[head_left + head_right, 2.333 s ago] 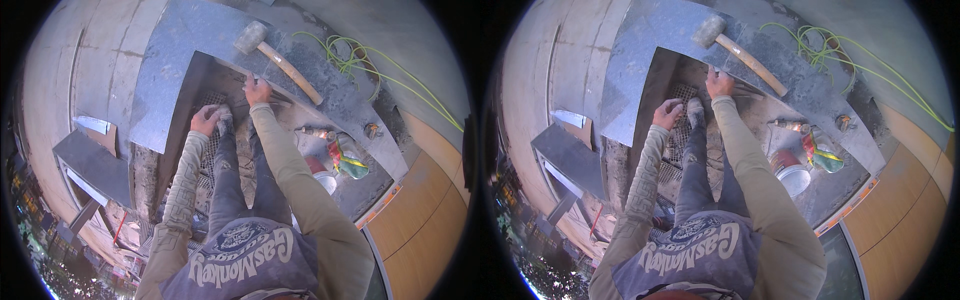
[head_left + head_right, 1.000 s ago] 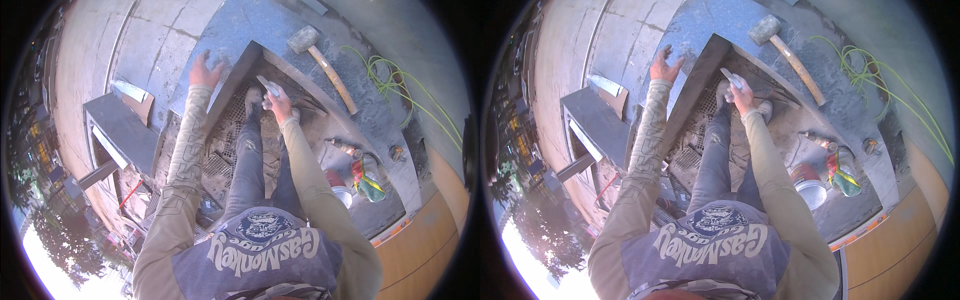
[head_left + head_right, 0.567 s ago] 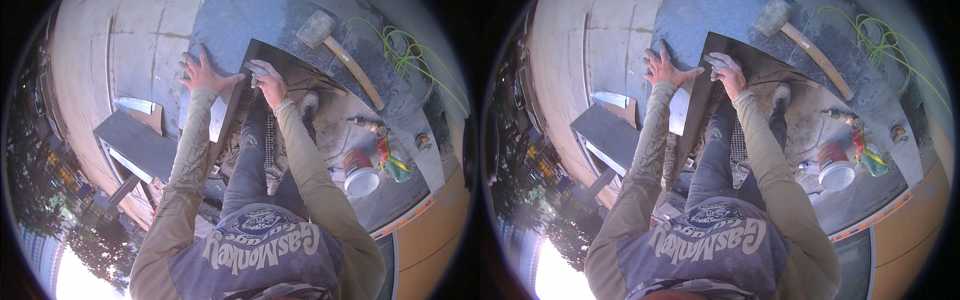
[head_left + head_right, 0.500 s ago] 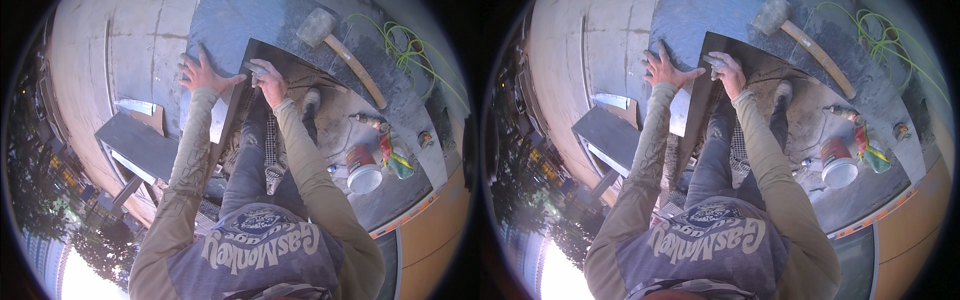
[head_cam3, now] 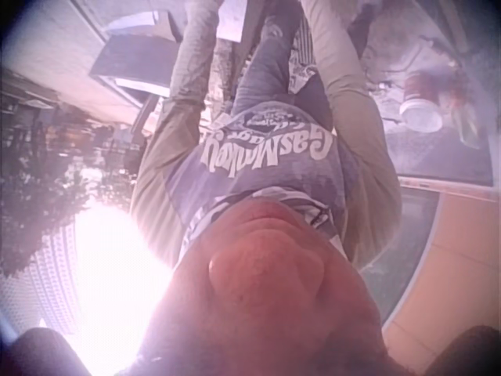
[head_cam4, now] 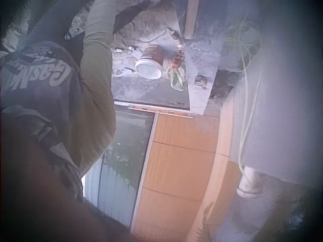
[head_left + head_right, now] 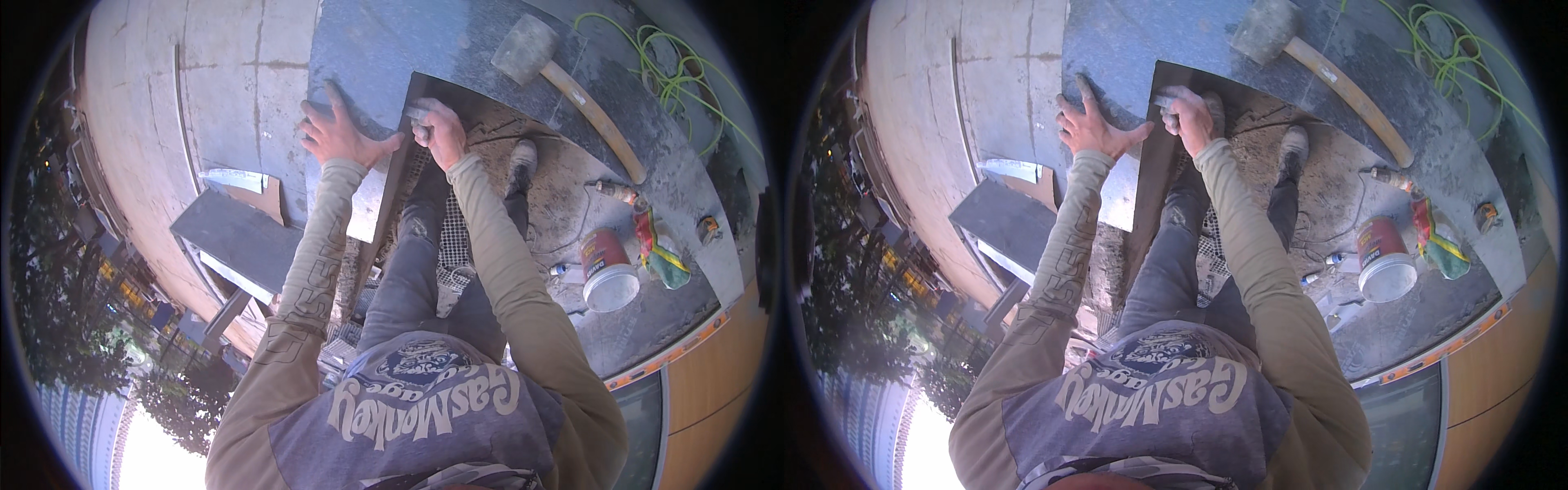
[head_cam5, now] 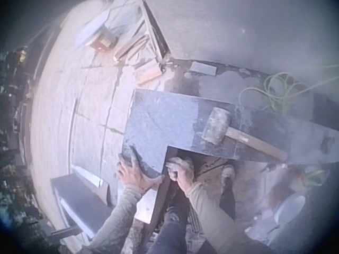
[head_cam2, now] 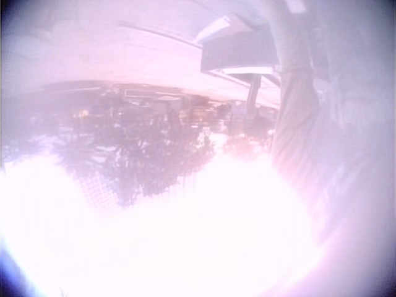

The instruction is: The person applies adhesive to a dark stone tile using a caulking gun, then places the tile onto a prepared surface with metal mesh. The person uses a rubber mallet to tap the tile into position and adjusts its alignment with a coworker's assistance.

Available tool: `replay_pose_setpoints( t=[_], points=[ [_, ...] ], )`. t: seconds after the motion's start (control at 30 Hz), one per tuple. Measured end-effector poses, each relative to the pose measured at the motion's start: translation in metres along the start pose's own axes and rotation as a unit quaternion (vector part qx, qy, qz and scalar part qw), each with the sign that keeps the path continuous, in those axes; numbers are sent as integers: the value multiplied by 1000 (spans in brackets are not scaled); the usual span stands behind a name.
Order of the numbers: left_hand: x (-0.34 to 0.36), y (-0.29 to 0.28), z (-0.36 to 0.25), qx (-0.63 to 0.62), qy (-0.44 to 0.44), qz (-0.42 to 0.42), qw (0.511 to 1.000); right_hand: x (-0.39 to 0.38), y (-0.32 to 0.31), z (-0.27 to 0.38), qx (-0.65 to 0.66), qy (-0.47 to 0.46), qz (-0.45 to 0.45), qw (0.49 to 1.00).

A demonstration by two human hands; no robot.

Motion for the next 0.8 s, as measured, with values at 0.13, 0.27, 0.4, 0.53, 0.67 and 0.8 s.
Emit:
replay_pose_setpoints(
  t=[0.13,0.27,0.4,0.53,0.67,0.8],
  points=[
    [2,2,1,-5,6,6,1000,8,6,-2,-4,-1,4,1000],
    [2,2,1,-18,13,2,1000,15,9,-7,-15,11,-1,1000],
    [1,-1,1,-11,12,2,1000,20,7,-10,-35,7,-18,999],
    [1,-8,-1,-12,8,14,1000,20,11,-8,-16,-5,-20,1000],
    [-2,-7,5,-17,3,53,998,9,18,-1,40,-33,-13,999],
    [22,-22,31,-135,-27,5,991,-10,13,-11,58,-21,-82,995]
  ],
)
Point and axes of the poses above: each hand's wrist, its own x-axis towards the middle knuckle, its own y-axis out of the palm, z = x × y, the point moved 10 cm from there along x, towards the middle knuckle, and after that the axes turned 3 degrees about y, right-handed, at the moved point
